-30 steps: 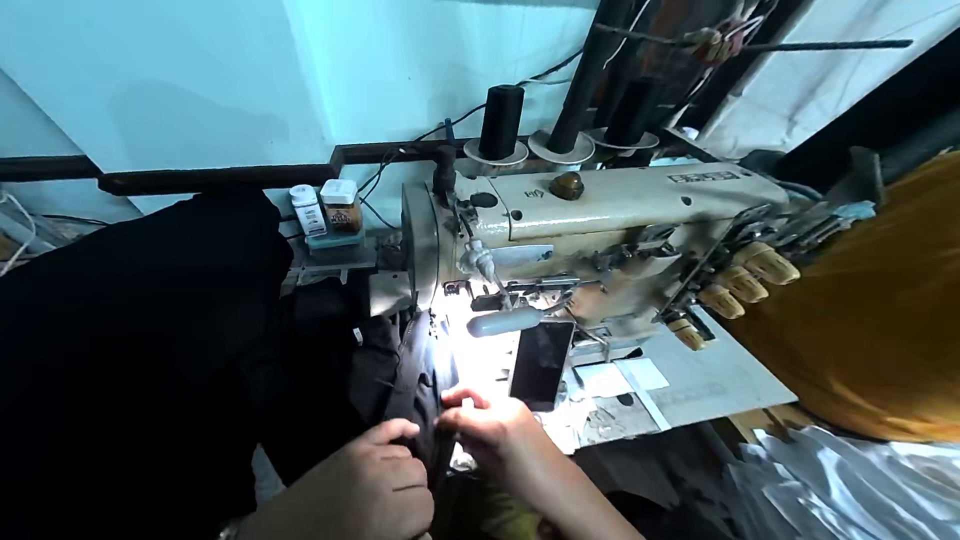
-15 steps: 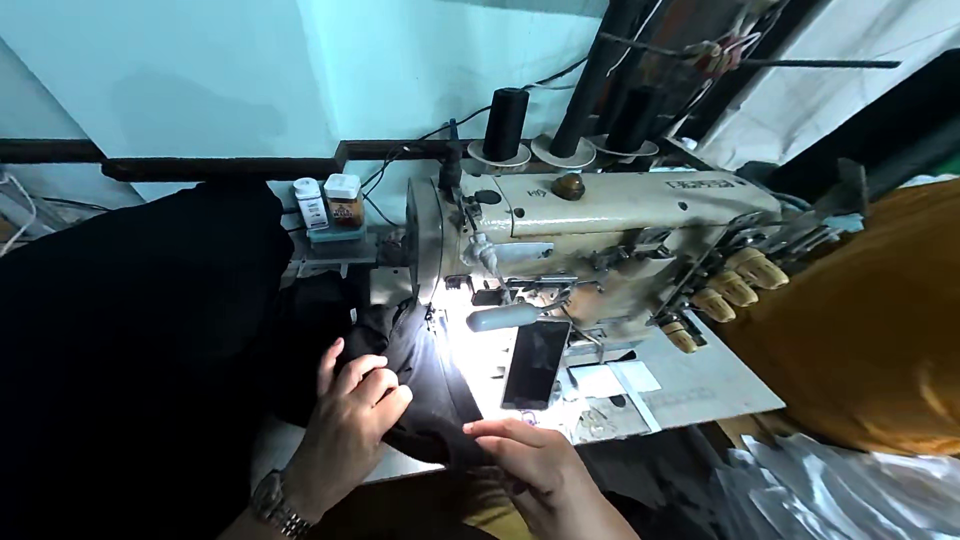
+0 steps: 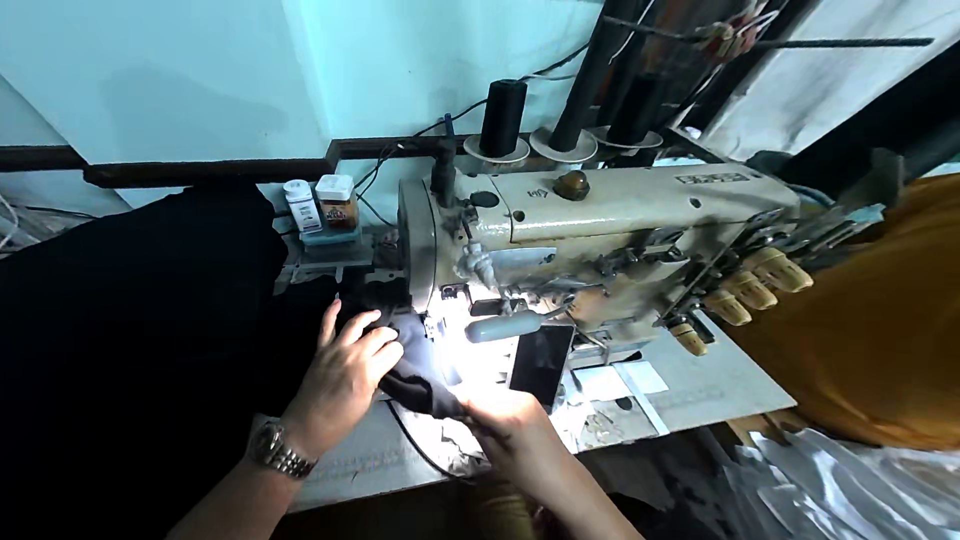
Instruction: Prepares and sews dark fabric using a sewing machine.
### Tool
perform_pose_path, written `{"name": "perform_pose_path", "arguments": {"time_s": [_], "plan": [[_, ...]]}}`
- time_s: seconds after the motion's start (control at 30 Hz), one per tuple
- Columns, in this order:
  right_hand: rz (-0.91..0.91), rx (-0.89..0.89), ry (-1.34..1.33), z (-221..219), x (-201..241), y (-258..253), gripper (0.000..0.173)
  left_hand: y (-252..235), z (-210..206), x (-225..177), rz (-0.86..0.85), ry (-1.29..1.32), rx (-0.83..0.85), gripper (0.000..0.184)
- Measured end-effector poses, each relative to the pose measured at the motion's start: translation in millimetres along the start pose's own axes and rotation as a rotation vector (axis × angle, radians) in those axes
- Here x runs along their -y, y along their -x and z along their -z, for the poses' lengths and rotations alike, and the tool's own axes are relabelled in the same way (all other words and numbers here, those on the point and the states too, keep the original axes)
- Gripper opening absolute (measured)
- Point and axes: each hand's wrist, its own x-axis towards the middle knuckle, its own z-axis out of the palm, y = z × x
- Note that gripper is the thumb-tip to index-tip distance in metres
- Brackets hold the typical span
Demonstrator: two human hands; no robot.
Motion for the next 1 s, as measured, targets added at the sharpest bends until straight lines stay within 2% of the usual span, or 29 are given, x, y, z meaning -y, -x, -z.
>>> {"name": "perform_pose_path", "arguments": {"time_s": [0.13,0.2,0.23,0.33,0.37,0.43,0.5,0.6,0.7,0.77,0.9,1.0], "plan": [[-0.031,-0.054,0.051,-13,-8,-7,0.023,-10,13,3,0.080,-0.086,0.150,0.030],[-0.041,-0.047,0.046,-14,-6,-7,0.023,-4,30,-7,0.092,-0.125,0.208,0.041],[-0.034,-0.047,0.034,-15,-5,-6,0.022,2,39,-15,0.063,-0.108,0.205,0.046],[-0.025,0.043,-0.041,-12,1,-1,0.018,22,57,-38,-0.125,0.110,0.117,0.031],[-0.030,0.071,-0.046,-11,5,2,0.017,28,58,-46,-0.195,0.211,0.112,0.033],[-0.035,0.105,-0.026,-8,16,10,0.014,38,52,-61,-0.298,0.395,0.109,0.038],[-0.030,0.114,-0.002,-4,25,19,0.014,48,32,-73,-0.267,0.455,0.004,0.040],[-0.028,0.090,-0.067,4,28,27,0.021,58,-12,-73,-0.135,0.337,-0.188,0.038],[-0.001,0.067,-0.079,8,27,29,0.025,61,-55,-46,-0.021,0.148,-0.321,0.025],[0.013,0.069,-0.057,11,23,29,0.025,56,-50,-32,0.018,0.082,-0.349,0.022],[0.031,0.046,-0.108,15,22,31,0.022,52,-7,-29,0.007,0.042,-0.272,0.017],[0.037,0.038,-0.112,14,21,32,0.020,53,7,-29,-0.006,-0.009,-0.218,0.018]]}}
